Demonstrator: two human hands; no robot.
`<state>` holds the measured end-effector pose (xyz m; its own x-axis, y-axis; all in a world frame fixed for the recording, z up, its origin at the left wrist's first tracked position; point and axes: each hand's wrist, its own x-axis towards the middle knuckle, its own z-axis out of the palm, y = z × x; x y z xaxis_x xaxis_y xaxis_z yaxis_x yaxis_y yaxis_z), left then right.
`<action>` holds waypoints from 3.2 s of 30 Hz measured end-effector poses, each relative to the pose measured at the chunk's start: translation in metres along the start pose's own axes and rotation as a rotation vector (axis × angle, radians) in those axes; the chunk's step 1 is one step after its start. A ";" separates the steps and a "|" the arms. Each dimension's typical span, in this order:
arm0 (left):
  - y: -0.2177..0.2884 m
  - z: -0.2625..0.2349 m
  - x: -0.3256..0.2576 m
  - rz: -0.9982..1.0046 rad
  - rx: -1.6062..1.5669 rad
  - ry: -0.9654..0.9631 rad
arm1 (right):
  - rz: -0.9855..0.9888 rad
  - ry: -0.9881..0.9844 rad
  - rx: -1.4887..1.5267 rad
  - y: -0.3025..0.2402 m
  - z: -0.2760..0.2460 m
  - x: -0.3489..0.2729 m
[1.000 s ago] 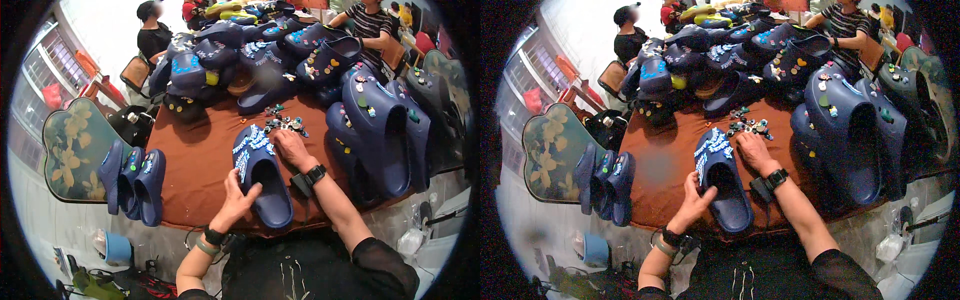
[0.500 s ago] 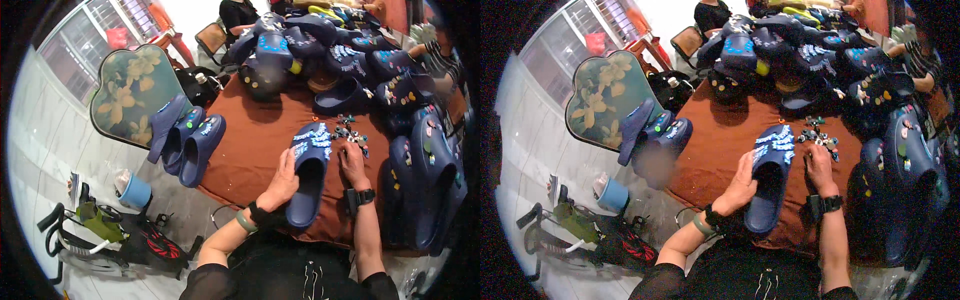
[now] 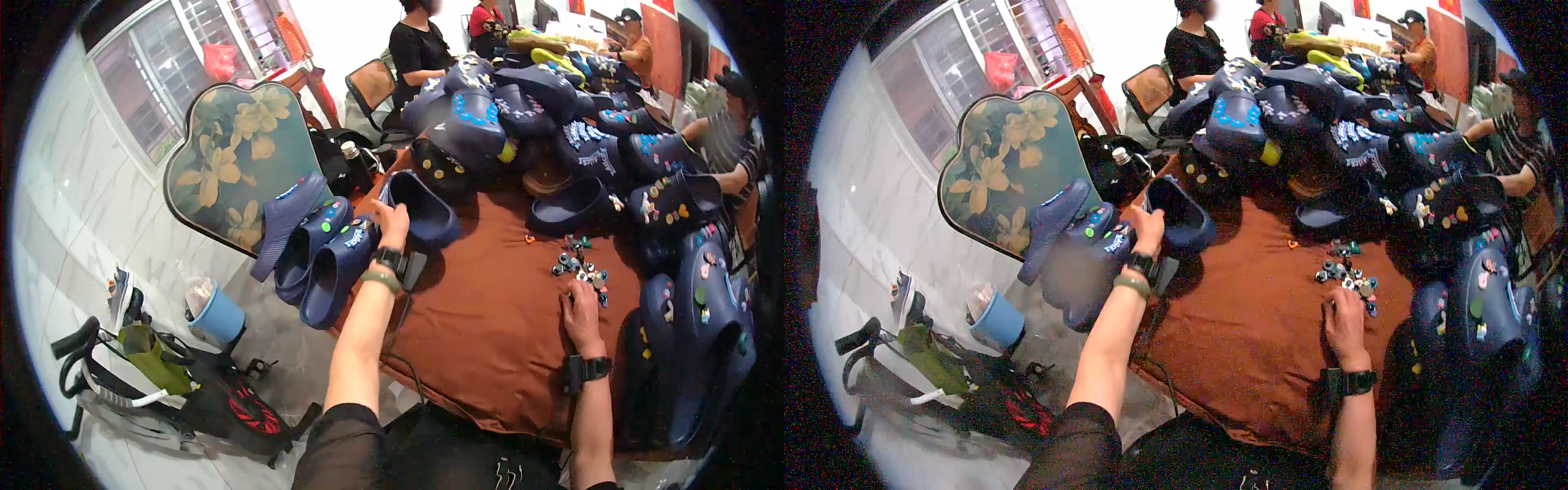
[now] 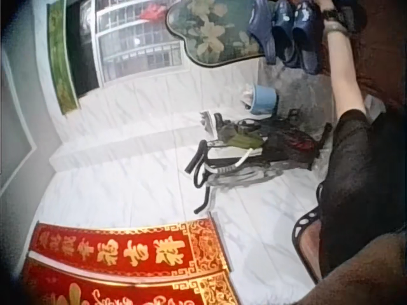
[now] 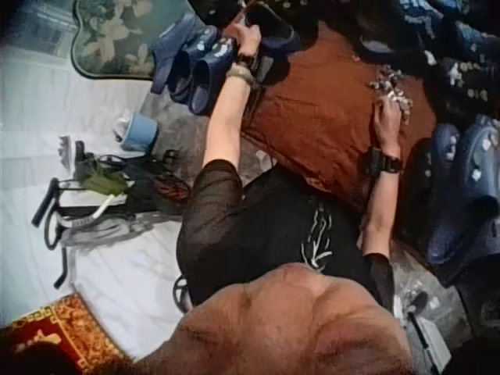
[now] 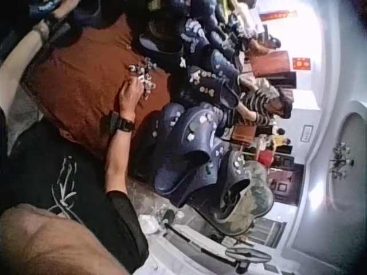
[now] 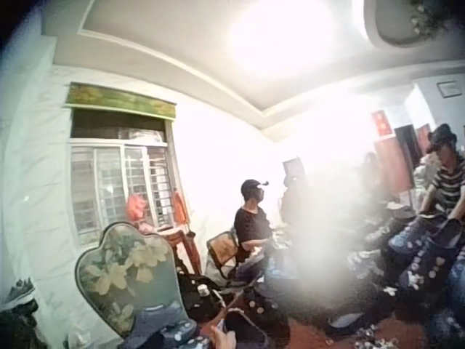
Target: The person is manually inserting small decorative charms into the ventilation holes of foam clogs.
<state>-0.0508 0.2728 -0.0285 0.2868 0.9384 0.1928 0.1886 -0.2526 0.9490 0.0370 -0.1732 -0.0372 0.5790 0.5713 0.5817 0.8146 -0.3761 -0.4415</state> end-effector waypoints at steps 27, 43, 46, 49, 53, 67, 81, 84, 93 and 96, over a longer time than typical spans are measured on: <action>0.034 -0.272 0.008 0.326 0.246 0.055 | 0.060 0.016 0.028 0.024 -0.002 -0.008; 0.107 -0.076 -0.274 0.301 0.086 -1.212 | 0.104 0.131 -0.111 0.028 0.009 -0.013; 0.114 -0.036 -0.315 0.625 0.196 -1.239 | 0.139 0.122 -0.127 0.038 0.006 -0.016; 0.130 -0.026 -0.334 0.441 0.133 -1.328 | 0.077 0.201 -0.092 0.028 0.006 -0.005; 0.154 -0.034 -0.313 0.417 0.023 -1.391 | 0.100 0.177 -0.131 0.035 0.011 -0.004; 0.097 -0.008 -0.279 0.339 -0.048 -1.090 | -0.035 0.293 0.367 -0.002 -0.020 0.006; 0.086 0.018 -0.296 0.608 -0.117 -0.867 | -0.277 -0.096 0.605 -0.024 -0.032 0.013; 0.086 0.024 -0.290 0.583 -0.119 -0.905 | -0.316 -0.100 0.601 -0.023 -0.029 0.016; 0.082 0.032 -0.289 0.605 -0.297 -0.806 | -0.179 0.176 0.547 -0.023 -0.019 0.004; 0.084 0.035 -0.290 0.610 -0.294 -0.799 | -0.069 0.217 0.502 -0.018 -0.019 0.002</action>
<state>-0.0854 -0.0288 -0.0130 0.8139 0.2145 0.5399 -0.4019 -0.4633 0.7899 0.0237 -0.1793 -0.0154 0.5619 0.3987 0.7248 0.7655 0.0815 -0.6383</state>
